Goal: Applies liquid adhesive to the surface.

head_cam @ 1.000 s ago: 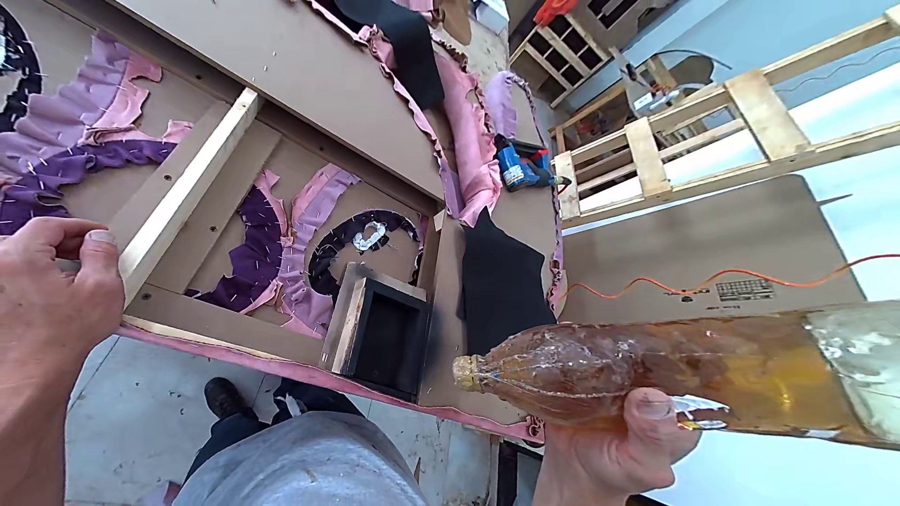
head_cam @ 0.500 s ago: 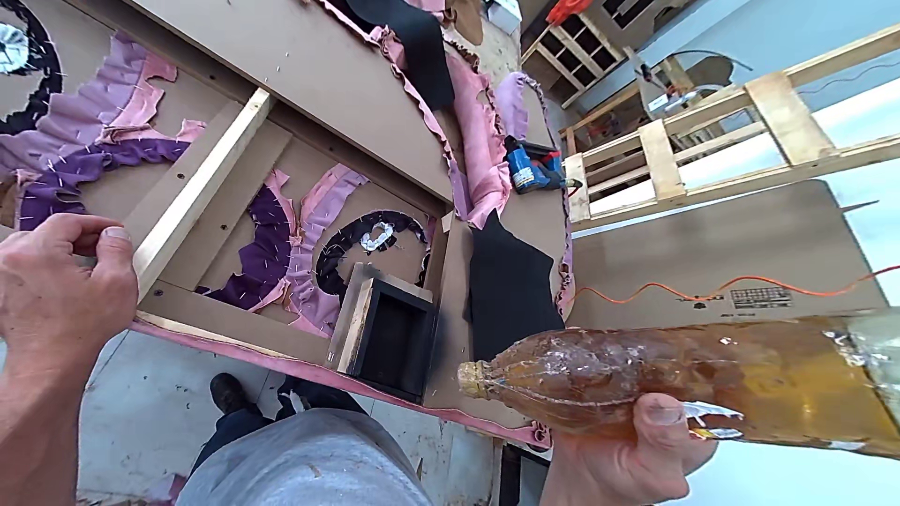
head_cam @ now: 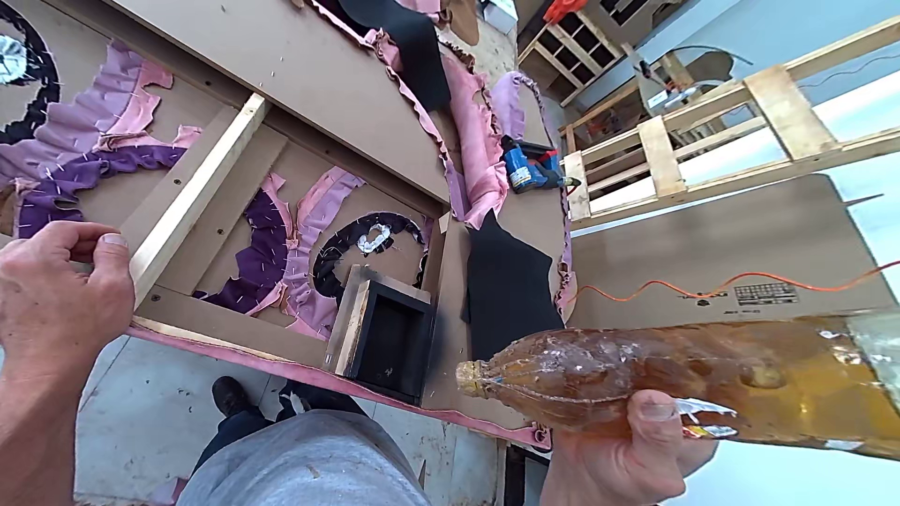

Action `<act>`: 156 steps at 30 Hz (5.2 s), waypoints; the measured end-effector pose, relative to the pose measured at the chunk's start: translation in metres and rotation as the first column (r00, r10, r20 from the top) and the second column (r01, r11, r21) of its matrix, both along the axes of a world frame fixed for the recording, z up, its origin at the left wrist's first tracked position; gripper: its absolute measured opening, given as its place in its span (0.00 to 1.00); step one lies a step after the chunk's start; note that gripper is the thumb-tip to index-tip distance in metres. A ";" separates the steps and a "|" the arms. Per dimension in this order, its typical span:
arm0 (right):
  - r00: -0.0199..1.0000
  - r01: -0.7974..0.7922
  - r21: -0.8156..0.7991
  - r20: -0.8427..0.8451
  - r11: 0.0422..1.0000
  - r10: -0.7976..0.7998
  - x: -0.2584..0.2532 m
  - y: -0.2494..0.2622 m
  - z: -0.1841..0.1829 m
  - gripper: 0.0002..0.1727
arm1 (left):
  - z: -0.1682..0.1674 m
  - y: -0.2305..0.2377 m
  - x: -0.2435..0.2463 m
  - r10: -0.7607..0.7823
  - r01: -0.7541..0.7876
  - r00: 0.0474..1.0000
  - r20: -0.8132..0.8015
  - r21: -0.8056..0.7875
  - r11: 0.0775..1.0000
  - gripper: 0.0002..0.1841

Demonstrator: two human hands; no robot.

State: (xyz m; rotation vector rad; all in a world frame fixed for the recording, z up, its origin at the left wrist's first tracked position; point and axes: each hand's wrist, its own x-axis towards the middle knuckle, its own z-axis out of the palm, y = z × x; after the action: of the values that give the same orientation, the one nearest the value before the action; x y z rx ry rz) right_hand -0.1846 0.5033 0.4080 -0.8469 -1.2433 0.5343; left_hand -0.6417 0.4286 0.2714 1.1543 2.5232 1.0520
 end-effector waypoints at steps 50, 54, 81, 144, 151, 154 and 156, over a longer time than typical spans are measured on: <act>0.977 -0.209 0.058 0.055 0.976 0.206 -0.037 0.052 0.007 0.36 | 0.008 0.002 0.005 0.047 -0.050 0.994 -0.101 -0.023 0.998 0.26; 0.978 -0.207 -0.035 0.003 0.978 0.207 -0.044 0.029 0.005 0.41 | 0.009 0.002 0.005 0.049 -0.052 0.994 -0.097 -0.029 0.998 0.26; 0.973 -0.227 -0.134 0.002 0.965 0.229 -0.040 0.033 -0.005 0.43 | 0.009 0.001 0.004 0.059 -0.062 0.995 -0.084 -0.024 0.998 0.25; -0.645 0.367 -0.514 0.459 0.775 0.610 -0.170 0.176 0.143 0.37 | -0.005 -0.001 0.000 0.054 -0.037 0.991 -0.124 0.131 0.991 0.29; -0.943 0.144 -0.183 0.271 0.972 0.191 -0.216 0.186 0.114 0.24 | -0.004 -0.001 0.001 0.063 -0.041 0.986 -0.154 0.139 0.989 0.25; -0.938 0.186 -0.160 0.265 0.969 0.224 -0.210 0.196 0.090 0.27 | -0.002 0.000 0.001 0.075 -0.051 0.984 -0.164 0.143 0.988 0.23; -0.932 0.207 -0.163 0.269 0.965 0.245 -0.206 0.202 0.079 0.28 | -0.002 0.001 0.001 0.081 -0.054 0.980 -0.180 0.150 0.987 0.23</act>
State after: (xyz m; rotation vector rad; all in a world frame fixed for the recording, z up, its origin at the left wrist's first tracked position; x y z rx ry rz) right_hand -0.3910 0.7052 0.4868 -1.6236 -3.7131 -1.1077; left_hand -0.6410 0.4299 0.2693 1.2679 2.6839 1.2151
